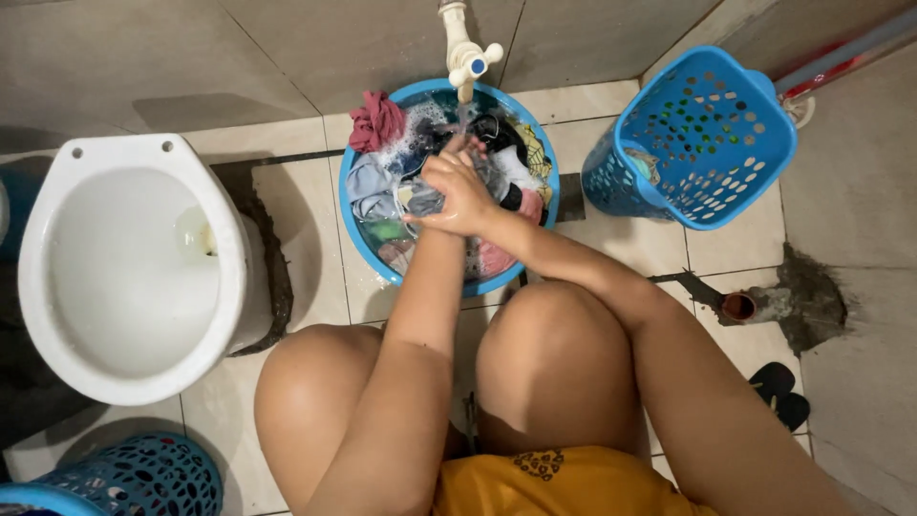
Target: The person transfers clothes from a basket into a basin of water and washes them by hand. They scrub the garments under a running faucet and place the washed items back into the basket.
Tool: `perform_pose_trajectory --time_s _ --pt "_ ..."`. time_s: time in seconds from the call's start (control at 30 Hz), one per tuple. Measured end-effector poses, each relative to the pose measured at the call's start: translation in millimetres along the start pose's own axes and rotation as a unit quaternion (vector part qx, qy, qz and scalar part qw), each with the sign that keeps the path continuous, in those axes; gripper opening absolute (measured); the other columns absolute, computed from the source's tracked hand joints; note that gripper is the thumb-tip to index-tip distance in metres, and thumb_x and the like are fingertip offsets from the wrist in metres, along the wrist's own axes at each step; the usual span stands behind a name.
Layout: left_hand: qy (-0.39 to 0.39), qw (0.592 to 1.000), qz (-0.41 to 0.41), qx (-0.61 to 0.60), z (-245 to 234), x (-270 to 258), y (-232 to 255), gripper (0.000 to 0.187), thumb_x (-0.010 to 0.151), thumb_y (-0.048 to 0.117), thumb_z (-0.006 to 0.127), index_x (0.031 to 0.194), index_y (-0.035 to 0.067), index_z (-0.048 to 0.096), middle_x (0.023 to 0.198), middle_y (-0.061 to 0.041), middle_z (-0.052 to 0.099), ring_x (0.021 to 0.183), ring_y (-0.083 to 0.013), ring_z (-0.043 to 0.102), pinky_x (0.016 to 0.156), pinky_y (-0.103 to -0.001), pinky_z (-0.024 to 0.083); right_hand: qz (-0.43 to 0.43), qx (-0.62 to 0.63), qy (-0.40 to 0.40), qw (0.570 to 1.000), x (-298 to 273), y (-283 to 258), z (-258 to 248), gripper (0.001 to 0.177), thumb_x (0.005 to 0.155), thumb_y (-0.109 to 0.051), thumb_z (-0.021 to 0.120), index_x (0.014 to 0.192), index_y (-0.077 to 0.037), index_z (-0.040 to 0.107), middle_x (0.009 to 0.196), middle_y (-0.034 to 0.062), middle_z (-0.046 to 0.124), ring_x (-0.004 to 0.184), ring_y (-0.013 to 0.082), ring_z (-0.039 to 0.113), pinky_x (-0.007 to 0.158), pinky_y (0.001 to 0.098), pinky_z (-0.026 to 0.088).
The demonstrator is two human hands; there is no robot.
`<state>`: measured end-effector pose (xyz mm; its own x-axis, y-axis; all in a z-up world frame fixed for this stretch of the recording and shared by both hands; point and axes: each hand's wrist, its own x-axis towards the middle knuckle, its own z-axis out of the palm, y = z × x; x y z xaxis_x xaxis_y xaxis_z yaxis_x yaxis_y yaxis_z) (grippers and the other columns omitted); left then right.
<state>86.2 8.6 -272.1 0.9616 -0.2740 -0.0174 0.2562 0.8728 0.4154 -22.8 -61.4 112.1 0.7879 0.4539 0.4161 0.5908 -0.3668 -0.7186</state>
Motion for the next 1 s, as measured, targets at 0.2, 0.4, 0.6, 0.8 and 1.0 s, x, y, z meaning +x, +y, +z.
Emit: perform_pose_trajectory --time_s 0.2,0.4,0.6,0.8,1.0 --pt "0.025 0.989 -0.083 -0.123 39.0 -19.6 5.5 0.035 0.111 0.043 0.06 0.107 0.008 0.064 0.095 -0.01 0.068 0.085 -0.0252 0.068 0.077 -0.041 0.056 0.042 -0.119 0.048 0.991 -23.3 85.8 1.5 0.031 0.088 -0.034 0.086 0.09 -0.007 0.071 0.098 0.0116 0.066 0.098 0.0329 0.063 0.091 0.0465 0.051" --pt "0.401 0.813 -0.082 0.415 161.1 -45.2 91.7 0.048 0.106 0.049 0.051 0.099 0.006 0.072 0.096 -0.016 0.075 0.088 -0.0349 0.07 0.083 -0.047 0.056 0.135 -0.269 0.144 0.943 -62.1 142.9 -2.1 0.043 0.081 -0.002 0.075 0.118 0.006 0.056 0.122 0.0279 0.053 0.114 0.0486 0.05 0.099 0.0537 0.044" --pt "0.201 0.5 0.123 0.833 162.9 -87.4 72.6 0.038 0.097 0.036 0.048 0.114 0.011 0.071 0.117 -0.018 0.071 0.11 -0.039 0.065 0.096 -0.049 0.05 0.091 -0.25 -0.039 0.963 -99.4 169.4 20.6 0.052 0.076 0.002 0.06 0.127 0.007 0.053 0.131 0.0307 0.052 0.116 0.0497 0.053 0.104 0.0506 0.044" --pt "0.16 0.506 -0.145 0.835 152.2 -62.9 75.2 0.045 0.101 0.039 0.043 0.122 0.007 0.067 0.131 -0.024 0.062 0.119 -0.0433 0.059 0.099 -0.053 0.046 -0.076 -0.4 -0.206 0.89 -172.6 349.0 70.0 0.021 0.088 -0.009 0.056 0.097 0.003 0.07 0.1 0.0222 0.069 0.103 0.038 0.066 0.108 0.0477 0.049" --pt "0.257 0.558 -0.1 0.783 89.6 -45.9 59.3 0.039 0.094 0.031 0.052 0.118 0.012 0.075 0.12 -0.019 0.073 0.112 -0.0366 0.069 0.099 -0.045 0.054 0.116 -0.065 0.018 0.991 -64.4 179.8 33.4 0.032 0.083 -0.013 0.065 0.109 0.004 0.07 0.11 0.022 0.061 0.107 0.0406 0.057 0.097 0.0473 0.045"
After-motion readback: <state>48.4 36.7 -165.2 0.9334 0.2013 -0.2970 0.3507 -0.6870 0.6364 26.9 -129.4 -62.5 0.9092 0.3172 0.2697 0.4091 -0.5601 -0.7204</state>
